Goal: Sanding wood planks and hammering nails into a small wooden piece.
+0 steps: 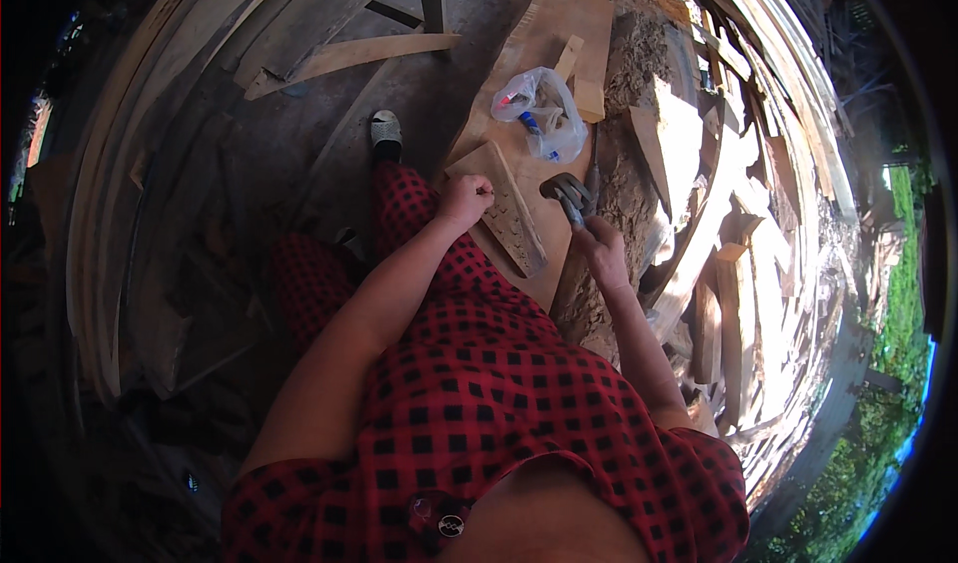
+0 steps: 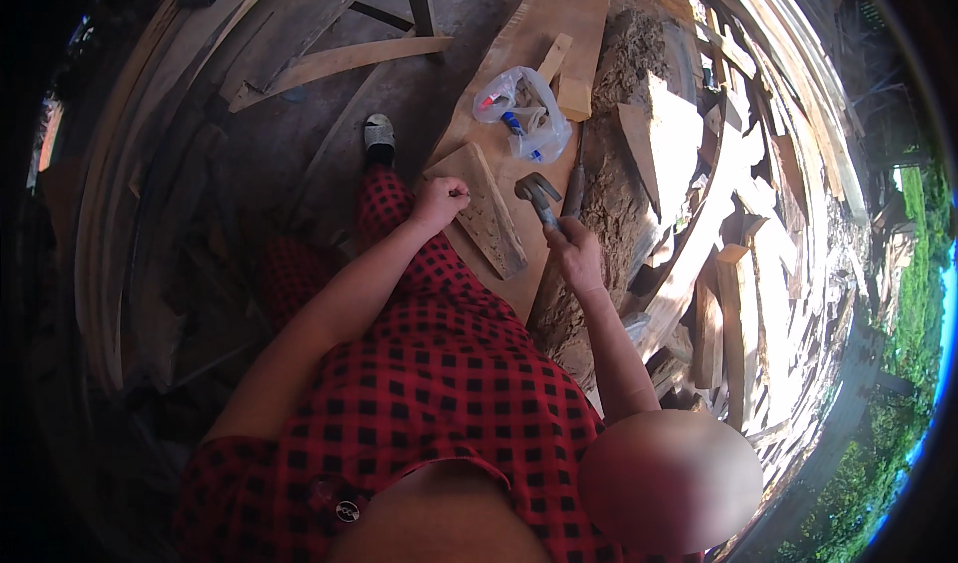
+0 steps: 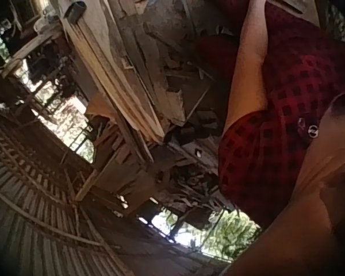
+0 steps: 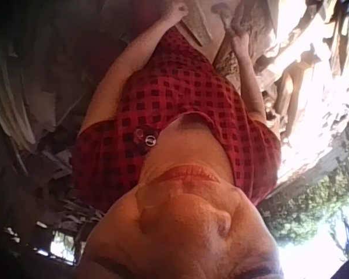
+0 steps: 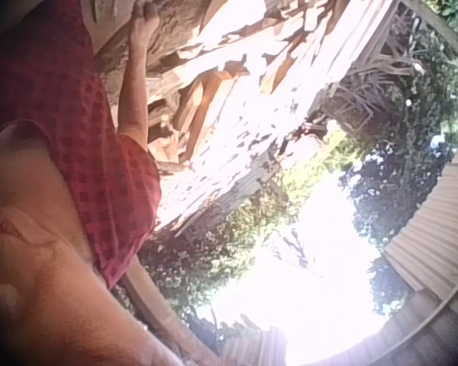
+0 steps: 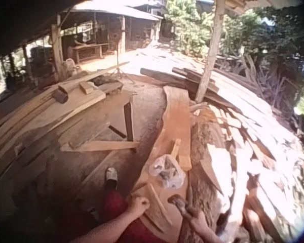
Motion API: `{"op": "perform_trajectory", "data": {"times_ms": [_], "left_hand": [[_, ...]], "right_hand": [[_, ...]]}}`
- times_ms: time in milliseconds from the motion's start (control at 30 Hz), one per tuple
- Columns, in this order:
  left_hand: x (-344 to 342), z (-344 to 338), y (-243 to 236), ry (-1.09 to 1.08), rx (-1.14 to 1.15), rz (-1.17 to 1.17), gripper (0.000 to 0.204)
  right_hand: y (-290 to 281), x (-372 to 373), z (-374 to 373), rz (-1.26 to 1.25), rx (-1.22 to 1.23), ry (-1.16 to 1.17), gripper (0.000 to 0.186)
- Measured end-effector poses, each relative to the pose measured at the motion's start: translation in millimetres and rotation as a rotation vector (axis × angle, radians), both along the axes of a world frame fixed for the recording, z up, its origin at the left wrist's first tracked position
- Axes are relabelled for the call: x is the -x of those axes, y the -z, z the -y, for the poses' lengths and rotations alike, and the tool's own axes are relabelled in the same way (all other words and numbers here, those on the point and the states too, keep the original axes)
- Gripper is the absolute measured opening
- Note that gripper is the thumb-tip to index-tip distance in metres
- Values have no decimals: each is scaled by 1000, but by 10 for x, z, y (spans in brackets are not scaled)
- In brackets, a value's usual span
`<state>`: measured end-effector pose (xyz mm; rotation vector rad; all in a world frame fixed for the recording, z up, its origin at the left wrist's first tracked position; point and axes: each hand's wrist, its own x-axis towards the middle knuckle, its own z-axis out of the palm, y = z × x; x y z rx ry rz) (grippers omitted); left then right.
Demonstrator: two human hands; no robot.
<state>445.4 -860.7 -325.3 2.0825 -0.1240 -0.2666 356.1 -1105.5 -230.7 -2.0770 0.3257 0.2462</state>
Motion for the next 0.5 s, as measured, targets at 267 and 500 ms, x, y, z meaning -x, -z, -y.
{"op": "perform_trajectory", "data": {"times_ms": [267,500], "left_hand": [[-9,-3,55,-1,-6,74,16],[-19,-14,43,4,-101,13,16]], "right_hand": [[185,-210,-518,-73,-232,-50,24],[88,-213,-629,-61,-222,-70,27]]}}
